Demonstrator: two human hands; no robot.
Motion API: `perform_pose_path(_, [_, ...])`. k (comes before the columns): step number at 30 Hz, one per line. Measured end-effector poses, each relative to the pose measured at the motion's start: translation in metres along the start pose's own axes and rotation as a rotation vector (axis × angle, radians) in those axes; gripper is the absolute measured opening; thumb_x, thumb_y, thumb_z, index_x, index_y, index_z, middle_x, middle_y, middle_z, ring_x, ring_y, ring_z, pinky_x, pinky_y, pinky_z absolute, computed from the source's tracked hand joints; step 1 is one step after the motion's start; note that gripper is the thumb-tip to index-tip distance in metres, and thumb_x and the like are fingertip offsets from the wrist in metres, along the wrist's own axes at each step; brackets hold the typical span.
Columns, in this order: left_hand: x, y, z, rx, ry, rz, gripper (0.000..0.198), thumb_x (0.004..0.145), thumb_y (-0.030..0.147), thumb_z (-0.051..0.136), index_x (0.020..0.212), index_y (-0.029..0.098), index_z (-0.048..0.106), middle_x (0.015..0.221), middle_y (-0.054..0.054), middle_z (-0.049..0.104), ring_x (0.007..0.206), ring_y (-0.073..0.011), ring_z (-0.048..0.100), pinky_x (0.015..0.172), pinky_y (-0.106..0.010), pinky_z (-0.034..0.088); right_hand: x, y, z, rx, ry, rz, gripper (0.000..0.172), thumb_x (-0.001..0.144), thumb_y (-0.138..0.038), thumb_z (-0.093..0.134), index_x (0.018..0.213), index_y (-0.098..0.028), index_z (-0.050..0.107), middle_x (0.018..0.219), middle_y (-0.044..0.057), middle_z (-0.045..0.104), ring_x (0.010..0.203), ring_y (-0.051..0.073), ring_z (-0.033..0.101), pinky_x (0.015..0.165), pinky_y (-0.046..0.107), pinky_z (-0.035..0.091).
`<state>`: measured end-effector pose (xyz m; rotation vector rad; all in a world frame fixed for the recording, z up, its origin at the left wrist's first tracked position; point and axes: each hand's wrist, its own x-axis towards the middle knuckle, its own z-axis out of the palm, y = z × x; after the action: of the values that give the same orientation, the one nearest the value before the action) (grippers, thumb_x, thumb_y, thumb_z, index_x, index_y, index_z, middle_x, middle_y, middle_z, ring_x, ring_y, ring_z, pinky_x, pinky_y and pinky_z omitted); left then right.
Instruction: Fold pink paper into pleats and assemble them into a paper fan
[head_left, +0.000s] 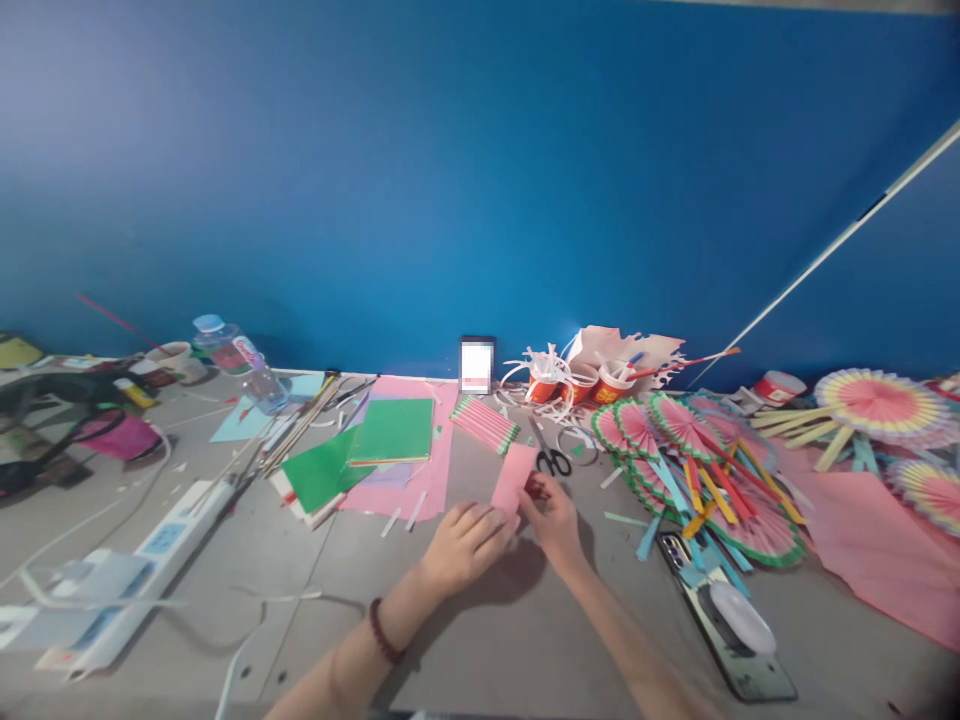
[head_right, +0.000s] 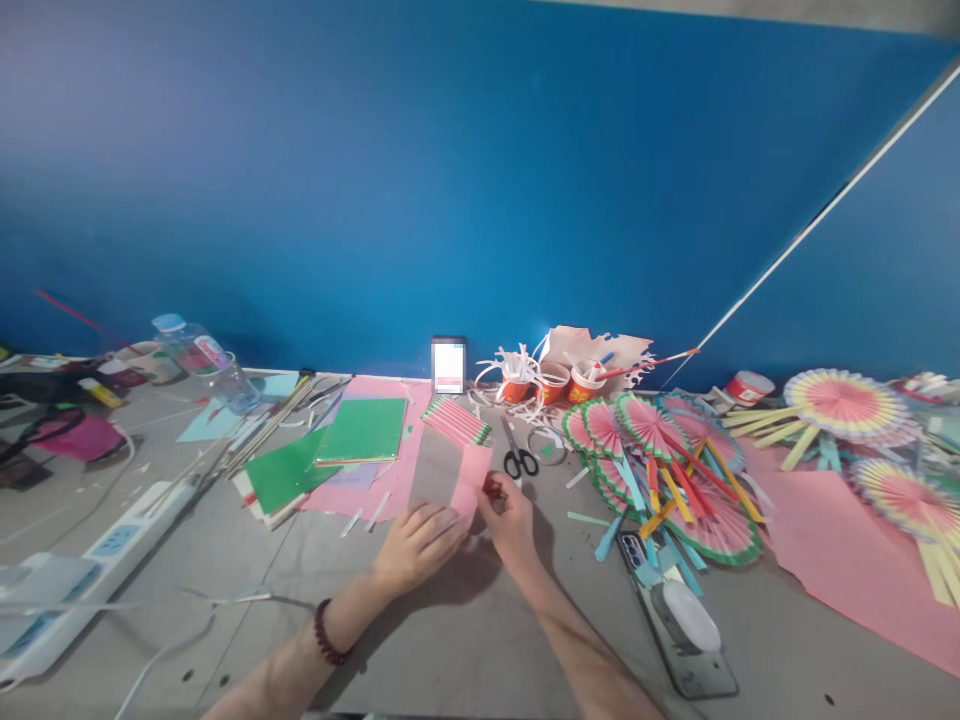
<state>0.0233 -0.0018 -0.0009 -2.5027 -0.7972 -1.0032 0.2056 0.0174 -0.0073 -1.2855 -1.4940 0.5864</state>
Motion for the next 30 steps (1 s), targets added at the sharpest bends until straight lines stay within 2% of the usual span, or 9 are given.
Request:
perform_pose_path(2, [0.005, 0.004, 0.002, -0.018, -0.039, -0.015, 0.027, 0.089, 0.019, 0.055, 0.116, 0.020, 0.055, 0.098, -0.004, 0.068, 0.096, -0.0162, 0.058, 0.089, -0.033, 0.040, -0.001, 0.001, 0.004, 0.156, -0.002, 0.110, 0.041, 0.080, -0.035, 0.062, 0.116, -0.018, 0.051, 0.072, 0.001, 0.065, 0.066, 0.016, 0.064, 0.062, 0.028, 0.053])
perform_pose_path(6, [0.012, 0.005, 0.004, -0.028, -0.093, -0.114, 0.025, 0.092, 0.023, 0.051, 0.115, 0.016, 0.055, 0.099, -0.007, 0.068, 0.093, -0.0179, 0.060, 0.084, -0.034, 0.041, -0.004, -0.001, 0.009, 0.341, -0.024, 0.208, 0.083, 0.079, -0.034, 0.064, 0.144, -0.017, 0.017, 0.071, 0.001, 0.066, 0.062, 0.018, 0.065, 0.057, 0.029, 0.054])
perform_pose_path(9, [0.011, 0.004, 0.006, 0.005, -0.159, -0.171, 0.024, 0.093, 0.018, 0.045, 0.115, 0.017, 0.055, 0.101, -0.008, 0.067, 0.092, -0.0184, 0.060, 0.083, -0.035, 0.042, -0.005, -0.005, 0.008, 0.383, -0.078, 0.223, 0.093, 0.083, -0.036, 0.061, 0.148, -0.015, -0.001, 0.069, 0.001, 0.064, 0.058, 0.018, 0.063, 0.053, 0.029, 0.053])
perform_pose_path(11, [0.009, 0.003, 0.007, 0.029, -0.169, -0.177, 0.025, 0.094, 0.017, 0.043, 0.116, 0.016, 0.055, 0.103, -0.008, 0.067, 0.095, -0.0187, 0.060, 0.084, -0.035, 0.041, -0.005, -0.008, 0.007, 0.379, -0.101, 0.212, 0.091, 0.085, -0.037, 0.057, 0.149, -0.014, -0.004, 0.069, 0.001, 0.064, 0.057, 0.017, 0.062, 0.052, 0.029, 0.052])
perform_pose_path(18, [0.003, -0.006, 0.007, 0.040, -0.152, -0.134, 0.026, 0.094, 0.016, 0.041, 0.115, 0.013, 0.056, 0.103, -0.010, 0.068, 0.096, -0.0193, 0.060, 0.087, -0.037, 0.043, -0.004, -0.005, 0.003, 0.180, -0.126, 0.134, 0.076, 0.089, -0.029, 0.048, 0.149, -0.015, 0.003, 0.064, -0.003, 0.063, 0.059, 0.017, 0.063, 0.057, 0.027, 0.052])
perform_pose_path(21, [0.004, -0.009, 0.004, 0.028, -0.166, -0.150, 0.025, 0.094, 0.014, 0.041, 0.113, 0.014, 0.057, 0.101, -0.010, 0.068, 0.096, -0.0196, 0.061, 0.085, -0.036, 0.045, -0.002, 0.003, -0.004, -0.105, -0.155, 0.012, 0.058, 0.088, -0.022, 0.046, 0.143, -0.019, 0.031, 0.077, 0.002, 0.068, 0.065, 0.017, 0.064, 0.062, 0.027, 0.051])
perform_pose_path(24, [0.004, -0.011, 0.003, 0.021, -0.149, -0.146, 0.025, 0.094, 0.013, 0.040, 0.112, 0.013, 0.057, 0.099, -0.010, 0.068, 0.095, -0.0192, 0.061, 0.082, -0.035, 0.045, 0.002, 0.012, -0.011, -0.451, -0.129, -0.159, 0.039, 0.087, -0.019, 0.044, 0.125, -0.019, 0.056, 0.080, 0.006, 0.069, 0.069, 0.019, 0.063, 0.064, 0.029, 0.048])
perform_pose_path(27, [0.002, -0.011, 0.004, 0.021, -0.141, -0.133, 0.026, 0.095, 0.015, 0.038, 0.115, 0.014, 0.055, 0.102, -0.010, 0.068, 0.095, -0.0192, 0.060, 0.082, -0.035, 0.046, 0.005, 0.017, -0.017, -0.676, -0.100, -0.260, 0.031, 0.088, -0.019, 0.045, 0.114, -0.018, 0.063, 0.073, 0.006, 0.067, 0.068, 0.020, 0.060, 0.067, 0.031, 0.045])
perform_pose_path(30, [-0.001, -0.013, 0.005, 0.030, -0.114, -0.126, 0.027, 0.096, 0.016, 0.038, 0.117, 0.014, 0.054, 0.103, -0.010, 0.068, 0.097, -0.0195, 0.059, 0.083, -0.036, 0.045, 0.007, 0.016, -0.020, -0.777, -0.098, -0.306, 0.025, 0.089, -0.020, 0.049, 0.107, -0.018, 0.066, 0.073, 0.006, 0.065, 0.072, 0.021, 0.058, 0.072, 0.033, 0.043])
